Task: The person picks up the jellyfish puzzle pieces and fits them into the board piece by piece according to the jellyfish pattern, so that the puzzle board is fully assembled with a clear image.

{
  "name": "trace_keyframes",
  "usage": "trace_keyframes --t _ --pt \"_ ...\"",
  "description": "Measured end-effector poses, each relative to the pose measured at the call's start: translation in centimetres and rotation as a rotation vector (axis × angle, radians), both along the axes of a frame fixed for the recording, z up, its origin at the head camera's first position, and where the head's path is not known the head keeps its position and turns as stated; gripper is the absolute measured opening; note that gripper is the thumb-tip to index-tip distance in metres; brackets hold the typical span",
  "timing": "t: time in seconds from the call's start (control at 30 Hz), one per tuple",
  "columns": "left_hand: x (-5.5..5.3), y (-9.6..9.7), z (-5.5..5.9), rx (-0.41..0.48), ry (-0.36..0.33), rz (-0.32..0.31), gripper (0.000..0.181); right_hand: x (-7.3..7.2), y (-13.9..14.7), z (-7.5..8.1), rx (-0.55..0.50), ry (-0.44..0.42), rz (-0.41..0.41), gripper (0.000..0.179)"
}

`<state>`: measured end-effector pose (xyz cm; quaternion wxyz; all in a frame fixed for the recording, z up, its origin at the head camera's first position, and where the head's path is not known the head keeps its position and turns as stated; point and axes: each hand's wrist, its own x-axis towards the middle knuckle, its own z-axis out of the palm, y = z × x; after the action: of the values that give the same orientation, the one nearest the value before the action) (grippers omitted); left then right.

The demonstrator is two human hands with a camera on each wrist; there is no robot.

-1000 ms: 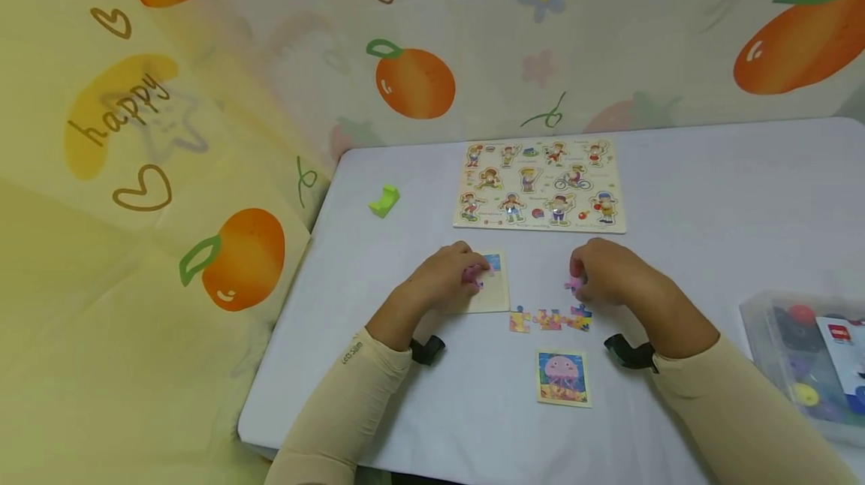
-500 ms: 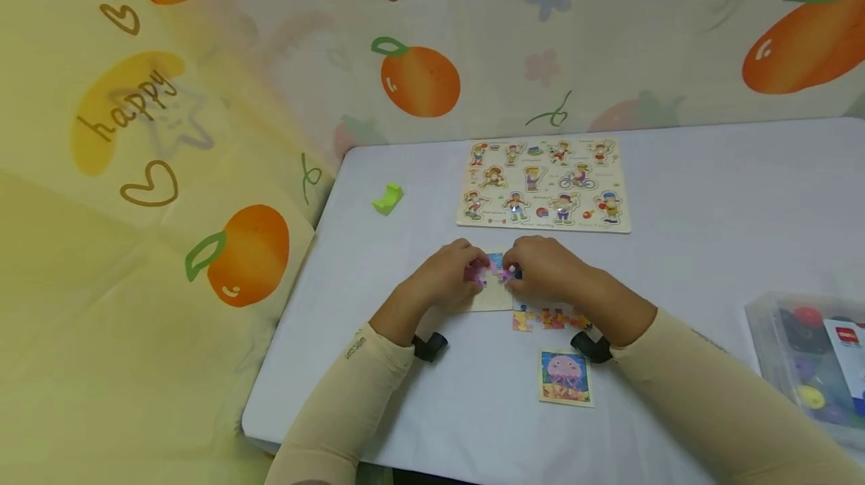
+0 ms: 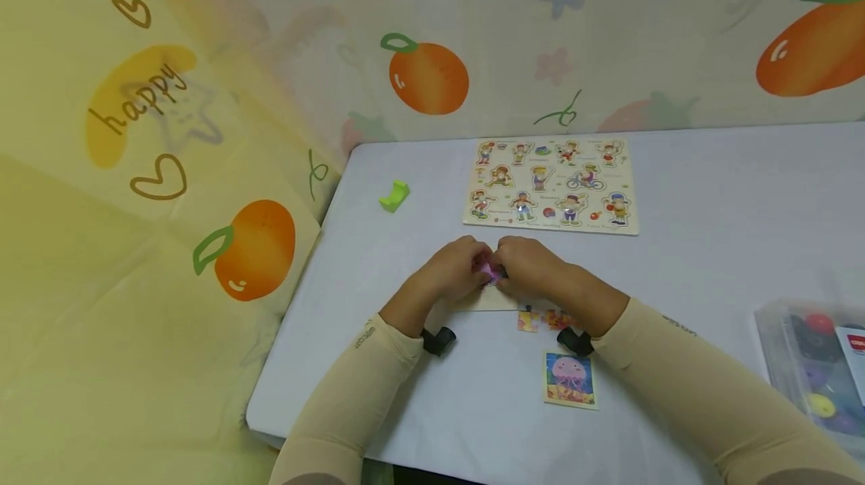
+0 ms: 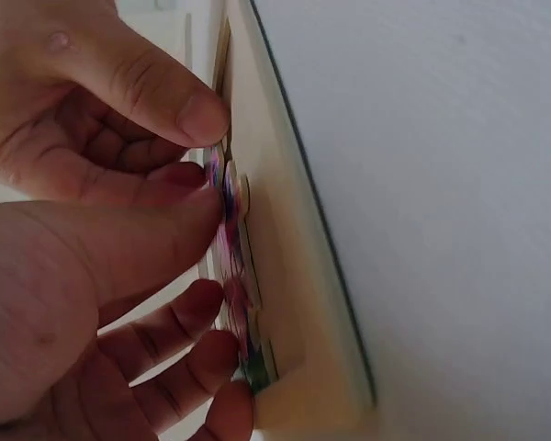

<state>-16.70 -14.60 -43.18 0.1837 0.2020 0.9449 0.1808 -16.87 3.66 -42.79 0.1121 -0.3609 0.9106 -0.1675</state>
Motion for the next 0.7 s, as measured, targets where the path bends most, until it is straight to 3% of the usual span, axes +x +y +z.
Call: trace_keyframes --t 0.17,0.3,0.47,0.57,0.7 --pt "-0.4 0.4 -0.1 -0.028 -0.024 0.05 0.02 -0.6 0.8 0.0 -0.059 -0.072 -0.08 0.017" --pt "-0.7 0.6 0.3 -0.026 -0.078 0.083 0.02 -1.2 1.1 -0.2 -0.054 -0.105 -0.189 0.015" --pt "-1.0 0.7 0.6 -0.01 -0.129 0.123 0.018 -1.5 1.0 -0.5 -0.026 -0.119 -0.244 0.019" --pt "-1.1 0.9 0.6 -0.014 -0.143 0.142 0.017 -1.0 1.3 -0.2 0.008 -0.101 -0.254 0.022" --pt "-0.9 1.1 0.7 -0.033 -0.124 0.13 0.018 0.7 2.2 1.0 0.069 -0.179 -0.247 0.024"
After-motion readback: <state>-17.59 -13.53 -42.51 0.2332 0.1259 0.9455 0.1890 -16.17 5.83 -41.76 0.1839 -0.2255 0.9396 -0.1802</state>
